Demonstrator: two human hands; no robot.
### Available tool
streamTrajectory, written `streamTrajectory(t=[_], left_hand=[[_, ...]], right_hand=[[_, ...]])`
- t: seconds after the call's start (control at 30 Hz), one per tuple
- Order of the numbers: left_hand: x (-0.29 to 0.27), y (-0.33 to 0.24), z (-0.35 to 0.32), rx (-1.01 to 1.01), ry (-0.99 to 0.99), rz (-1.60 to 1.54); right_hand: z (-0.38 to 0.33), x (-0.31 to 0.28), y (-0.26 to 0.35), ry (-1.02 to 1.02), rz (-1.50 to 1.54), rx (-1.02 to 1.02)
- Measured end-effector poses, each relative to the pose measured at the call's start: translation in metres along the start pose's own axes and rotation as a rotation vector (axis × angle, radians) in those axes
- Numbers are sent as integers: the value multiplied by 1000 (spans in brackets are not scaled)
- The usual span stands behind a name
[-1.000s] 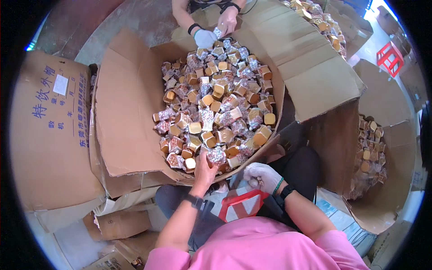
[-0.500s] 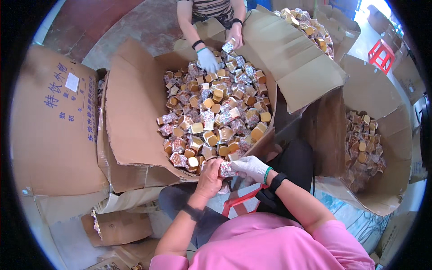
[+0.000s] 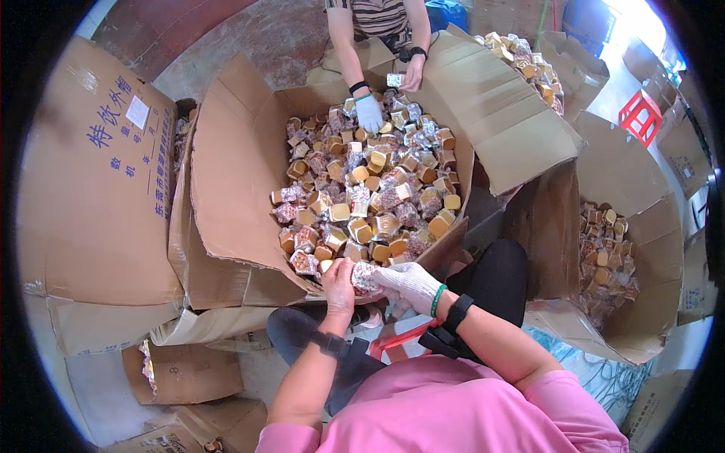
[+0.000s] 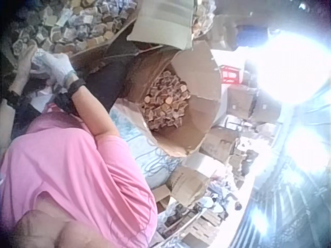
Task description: Sorting small foil-wrapped cube-shaped objects from a large cardboard box into other containers.
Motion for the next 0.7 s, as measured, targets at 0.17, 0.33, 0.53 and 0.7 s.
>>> streamTrajectory(t=[0.17, 0.33, 0.53, 0.7], left_hand=[[2, 33, 7, -238, 31, -220], [30, 78, -3, -597, 6, -642], [1, 103, 40, -630, 387, -568], [54, 5, 37, -560, 207, -343]], right_hand=[[7, 3, 15, 84, -382, -564], [30, -12, -8, 42, 350, -243], [31, -68, -73, -105, 705, -19], [4, -107, -126, -271, 544, 97]])
Point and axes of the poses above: each hand's wrist, its own z-axis towards the middle knuckle, its own x-axis out of the palm, y = z × x, the point moved 9 cm from there along z, towards the middle knuckle, and after that the axes turned 12 degrees about -x, right-handed, at the moved point
